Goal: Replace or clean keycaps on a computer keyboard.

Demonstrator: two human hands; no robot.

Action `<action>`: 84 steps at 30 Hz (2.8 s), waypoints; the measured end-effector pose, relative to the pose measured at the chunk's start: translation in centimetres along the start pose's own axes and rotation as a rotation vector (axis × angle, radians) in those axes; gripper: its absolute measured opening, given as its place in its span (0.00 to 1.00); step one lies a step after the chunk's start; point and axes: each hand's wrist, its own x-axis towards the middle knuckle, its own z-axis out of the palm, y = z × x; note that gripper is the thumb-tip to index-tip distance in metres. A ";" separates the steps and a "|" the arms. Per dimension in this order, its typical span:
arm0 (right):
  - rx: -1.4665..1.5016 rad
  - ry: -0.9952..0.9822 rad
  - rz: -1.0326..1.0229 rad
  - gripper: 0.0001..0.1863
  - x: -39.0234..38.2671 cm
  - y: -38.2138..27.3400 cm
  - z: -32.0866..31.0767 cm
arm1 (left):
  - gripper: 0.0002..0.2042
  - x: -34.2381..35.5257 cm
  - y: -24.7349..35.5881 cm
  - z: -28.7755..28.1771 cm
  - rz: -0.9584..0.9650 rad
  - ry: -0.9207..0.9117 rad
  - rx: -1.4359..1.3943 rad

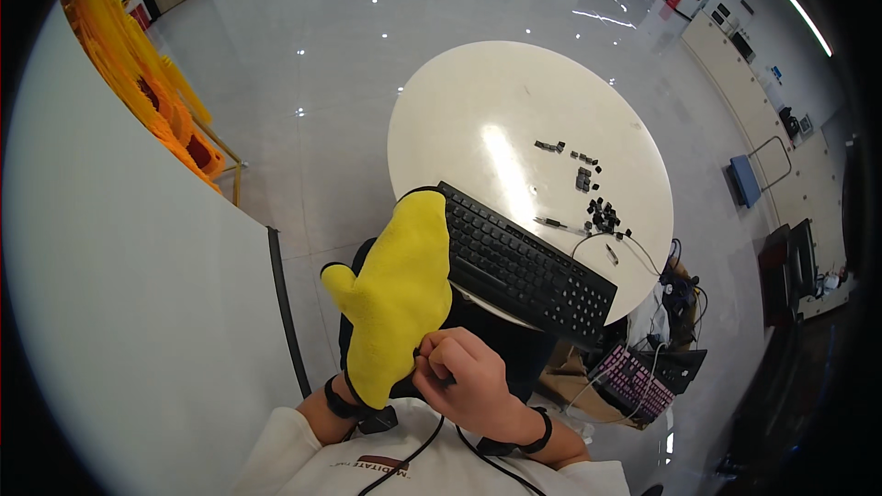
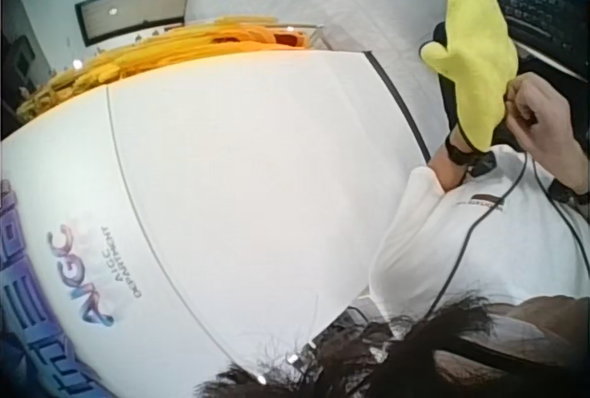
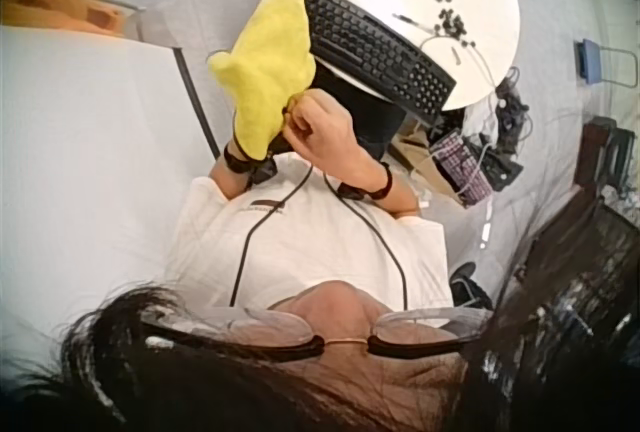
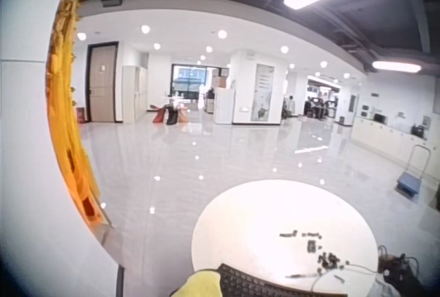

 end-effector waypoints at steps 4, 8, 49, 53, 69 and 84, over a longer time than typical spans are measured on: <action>-0.024 0.053 -0.068 0.21 0.6 0.0 0.1 | 0.27 -0.2 0.1 0.5 0.001 -0.027 0.009; -0.049 0.118 -0.112 0.20 2.1 0.2 -0.4 | 0.25 -1.1 -0.7 1.5 -0.031 -0.109 -0.048; -0.048 0.157 -0.237 0.23 2.2 0.5 0.6 | 0.30 -0.9 -0.5 0.2 0.046 -0.066 0.109; -0.075 0.177 -0.259 0.23 3.5 1.1 -0.4 | 0.32 -1.0 0.2 3.1 0.089 -0.033 0.318; -0.010 0.088 -0.161 0.22 0.9 0.6 0.5 | 0.30 -0.2 -0.2 0.0 0.007 0.015 -0.016; 0.072 0.067 0.011 0.21 0.3 0.4 0.7 | 0.36 -0.7 -0.4 0.0 -0.087 0.052 -0.093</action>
